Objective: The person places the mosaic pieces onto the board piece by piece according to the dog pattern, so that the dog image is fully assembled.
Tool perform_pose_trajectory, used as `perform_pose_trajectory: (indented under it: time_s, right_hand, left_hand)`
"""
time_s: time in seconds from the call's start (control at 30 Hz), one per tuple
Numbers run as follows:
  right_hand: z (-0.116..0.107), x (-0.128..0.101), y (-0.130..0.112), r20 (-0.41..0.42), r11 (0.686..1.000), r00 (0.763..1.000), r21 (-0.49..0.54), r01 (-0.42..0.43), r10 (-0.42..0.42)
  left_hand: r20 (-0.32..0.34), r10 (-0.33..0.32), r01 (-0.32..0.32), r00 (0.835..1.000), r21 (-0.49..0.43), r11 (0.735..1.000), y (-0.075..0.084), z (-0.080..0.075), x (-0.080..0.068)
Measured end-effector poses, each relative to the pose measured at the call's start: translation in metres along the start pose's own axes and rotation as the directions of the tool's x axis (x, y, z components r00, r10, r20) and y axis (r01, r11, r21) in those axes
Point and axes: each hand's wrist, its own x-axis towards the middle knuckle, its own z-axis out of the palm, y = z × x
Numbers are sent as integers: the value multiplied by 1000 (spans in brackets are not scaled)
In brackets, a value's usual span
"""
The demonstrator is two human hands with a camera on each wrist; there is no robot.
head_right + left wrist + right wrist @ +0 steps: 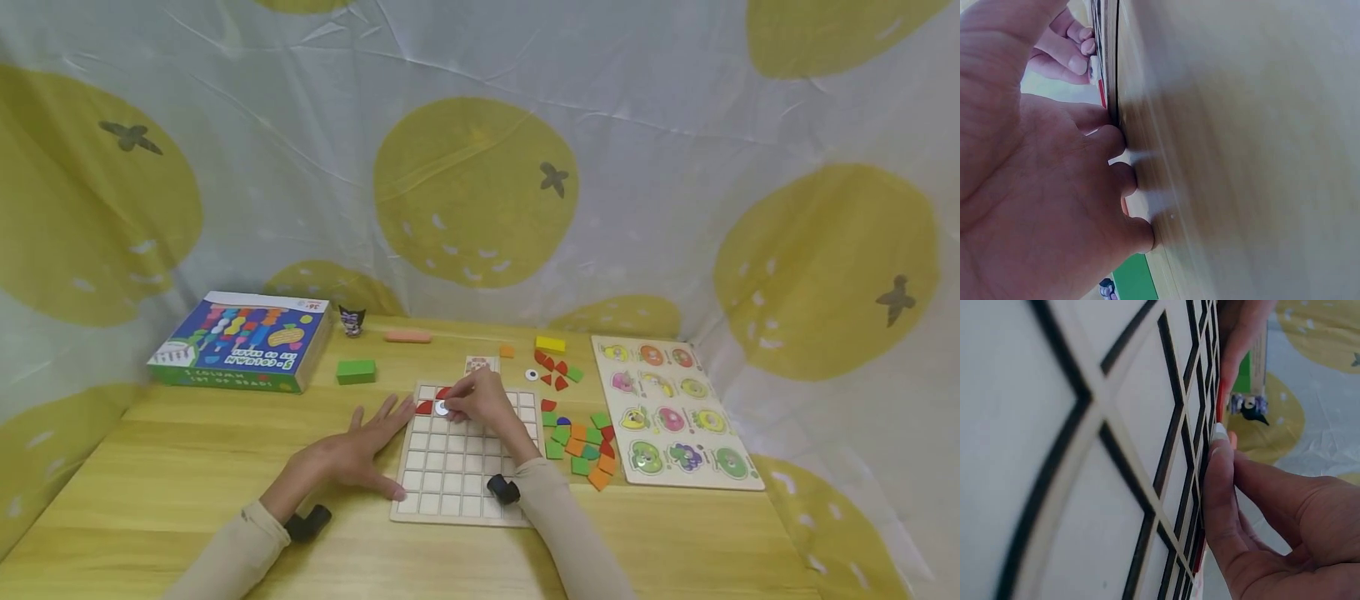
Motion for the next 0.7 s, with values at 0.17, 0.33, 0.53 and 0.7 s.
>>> perform_pose_trajectory:
  time_s: [0.17, 0.33, 0.53, 0.7]
  right_hand:
    - [-2, -1, 1, -18, 999, 999, -3, 37, -37]
    - [-2, -4, 5, -15, 998, 998, 8, 62, -62]
    - [-3, -8, 8, -17, 993, 993, 9, 116, -116]
    - [-18, -15, 10, -6, 980, 980, -30, 197, -197]
  left_hand:
    - [-7, 9, -9, 1000, -4, 1000, 0, -2, 0]
    - [1, 2, -2, 1000, -11, 1000, 1, -1, -1]
    - [2, -3, 3, 1000, -15, 1000, 1, 0, -2]
    - [3, -2, 2, 1000, -21, 1000, 0, 0, -3]
